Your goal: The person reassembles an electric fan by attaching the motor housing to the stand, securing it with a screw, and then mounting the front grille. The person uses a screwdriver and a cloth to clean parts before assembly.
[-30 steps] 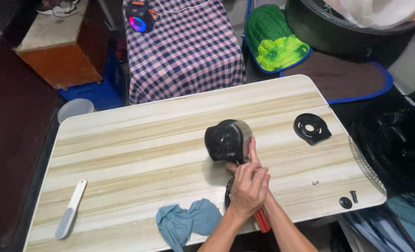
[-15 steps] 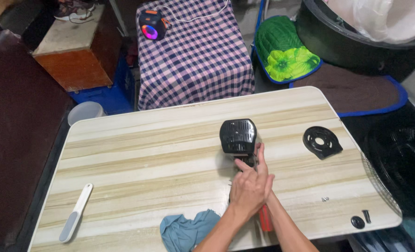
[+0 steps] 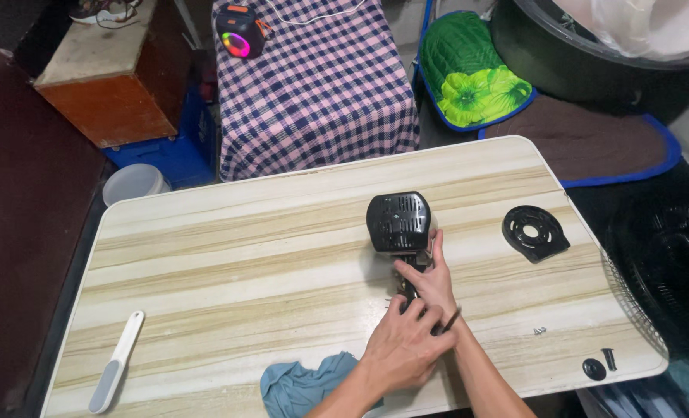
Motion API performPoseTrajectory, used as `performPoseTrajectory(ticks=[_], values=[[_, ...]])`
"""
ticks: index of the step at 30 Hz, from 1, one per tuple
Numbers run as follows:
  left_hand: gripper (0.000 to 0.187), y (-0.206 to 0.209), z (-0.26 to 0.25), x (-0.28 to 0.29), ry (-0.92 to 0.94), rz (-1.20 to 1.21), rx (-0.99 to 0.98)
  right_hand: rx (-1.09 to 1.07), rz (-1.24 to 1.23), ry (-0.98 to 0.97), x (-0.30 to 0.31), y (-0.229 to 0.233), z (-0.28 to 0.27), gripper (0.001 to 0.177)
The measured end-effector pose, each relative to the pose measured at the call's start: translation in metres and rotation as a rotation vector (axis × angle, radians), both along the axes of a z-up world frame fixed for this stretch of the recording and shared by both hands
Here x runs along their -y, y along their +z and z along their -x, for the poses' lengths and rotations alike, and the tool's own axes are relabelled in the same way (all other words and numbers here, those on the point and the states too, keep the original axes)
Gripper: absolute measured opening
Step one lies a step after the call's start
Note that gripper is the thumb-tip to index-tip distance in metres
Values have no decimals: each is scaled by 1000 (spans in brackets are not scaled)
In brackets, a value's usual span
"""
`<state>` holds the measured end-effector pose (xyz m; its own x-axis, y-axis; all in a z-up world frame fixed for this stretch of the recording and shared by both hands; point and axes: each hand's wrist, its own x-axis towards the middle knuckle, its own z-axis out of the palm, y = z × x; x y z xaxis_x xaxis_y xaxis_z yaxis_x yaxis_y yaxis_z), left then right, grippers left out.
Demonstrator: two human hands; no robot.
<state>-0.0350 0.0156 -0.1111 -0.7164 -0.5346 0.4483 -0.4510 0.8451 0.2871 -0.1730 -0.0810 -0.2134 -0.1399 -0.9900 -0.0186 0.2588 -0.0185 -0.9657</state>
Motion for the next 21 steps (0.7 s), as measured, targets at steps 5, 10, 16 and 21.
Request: performPoseTrajectory(ticks=[5, 10, 16, 21], values=[[17, -20, 9, -8, -25, 5, -317, -33, 96, -22, 3, -2, 3, 114], [18, -12, 17, -7, 272, -864, -725, -136, 115, -2, 5, -2, 16, 121], [31, -33, -27, 48, 452, -1437, -1788, -202, 156, -14, -5, -7, 29, 120], [37, -50, -42, 46, 592, -1624, -1433, -185, 194, -6, -12, -3, 29, 120]])
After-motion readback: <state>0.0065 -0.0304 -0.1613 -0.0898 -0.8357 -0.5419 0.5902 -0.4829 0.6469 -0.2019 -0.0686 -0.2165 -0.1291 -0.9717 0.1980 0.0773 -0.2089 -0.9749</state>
